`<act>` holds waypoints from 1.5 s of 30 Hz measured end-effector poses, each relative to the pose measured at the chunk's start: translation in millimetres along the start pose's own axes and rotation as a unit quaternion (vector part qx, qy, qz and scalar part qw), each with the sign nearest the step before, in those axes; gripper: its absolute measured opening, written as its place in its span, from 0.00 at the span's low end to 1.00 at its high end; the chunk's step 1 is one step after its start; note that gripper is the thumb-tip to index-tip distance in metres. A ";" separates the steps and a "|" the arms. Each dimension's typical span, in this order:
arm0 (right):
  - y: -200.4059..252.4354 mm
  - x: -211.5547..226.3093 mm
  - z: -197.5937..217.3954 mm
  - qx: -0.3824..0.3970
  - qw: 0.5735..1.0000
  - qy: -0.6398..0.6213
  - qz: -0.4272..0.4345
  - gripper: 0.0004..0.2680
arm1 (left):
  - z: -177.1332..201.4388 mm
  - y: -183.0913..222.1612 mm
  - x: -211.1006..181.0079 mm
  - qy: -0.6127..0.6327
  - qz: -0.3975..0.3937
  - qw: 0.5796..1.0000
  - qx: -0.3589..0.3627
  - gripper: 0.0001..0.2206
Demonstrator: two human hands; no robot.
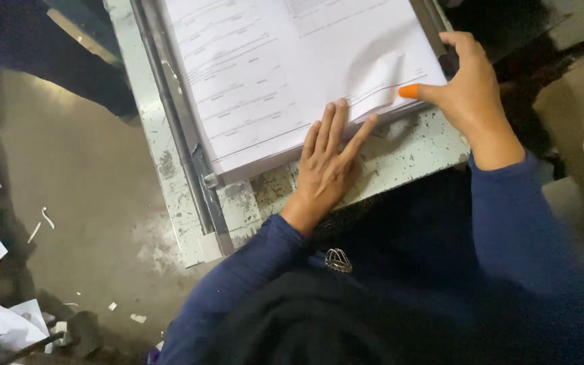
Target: The person is manually aligning and feeding sheets of paper into a machine for processing.
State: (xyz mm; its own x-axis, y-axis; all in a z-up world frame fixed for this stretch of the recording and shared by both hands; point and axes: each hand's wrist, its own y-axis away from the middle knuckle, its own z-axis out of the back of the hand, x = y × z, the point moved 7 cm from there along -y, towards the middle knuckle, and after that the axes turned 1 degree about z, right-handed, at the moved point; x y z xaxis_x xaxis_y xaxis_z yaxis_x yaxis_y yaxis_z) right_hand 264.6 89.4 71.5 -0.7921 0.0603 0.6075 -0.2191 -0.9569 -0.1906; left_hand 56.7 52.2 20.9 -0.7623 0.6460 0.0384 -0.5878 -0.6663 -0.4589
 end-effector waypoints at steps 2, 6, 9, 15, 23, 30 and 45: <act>-0.9 3.3 1.6 -0.002 1.000 0.005 -0.008 0.28 | -6.4 -0.4 0.9 0.003 -0.004 1.000 -0.005 0.34; 0.9 4.6 1.6 0.001 1.000 0.027 -0.012 0.29 | -11.6 3.5 1.5 0.006 0.006 1.000 0.000 0.33; -9.6 -6.0 -8.3 -0.020 0.998 0.018 0.048 0.30 | -10.3 9.6 7.2 0.166 0.008 0.986 0.010 0.37; -19.2 59.9 16.2 0.046 0.989 0.140 0.031 0.32 | 20.9 12.0 8.1 -0.051 -0.010 0.999 0.004 0.34; 104.0 263.2 -54.7 0.461 0.829 0.016 0.317 0.24 | 9.4 7.6 5.8 0.086 0.002 0.996 0.008 0.25; 32.2 240.0 -43.1 0.153 0.483 -0.860 -0.060 0.32 | -32.1 19.1 2.8 0.117 -0.018 0.986 -0.118 0.27; 28.9 69.6 -0.1 -0.065 0.930 -0.334 0.139 0.12 | 17.1 16.3 9.3 -0.103 -0.020 0.993 0.049 0.33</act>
State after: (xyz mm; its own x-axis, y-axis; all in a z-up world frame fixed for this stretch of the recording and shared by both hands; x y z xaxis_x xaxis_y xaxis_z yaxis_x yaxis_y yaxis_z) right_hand 203.1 65.9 108.2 -0.3070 -0.4162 0.8559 -0.1599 -0.8640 -0.4775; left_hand 35.4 41.0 28.9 -0.7713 0.5895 0.2398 -0.6343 -0.6816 -0.3648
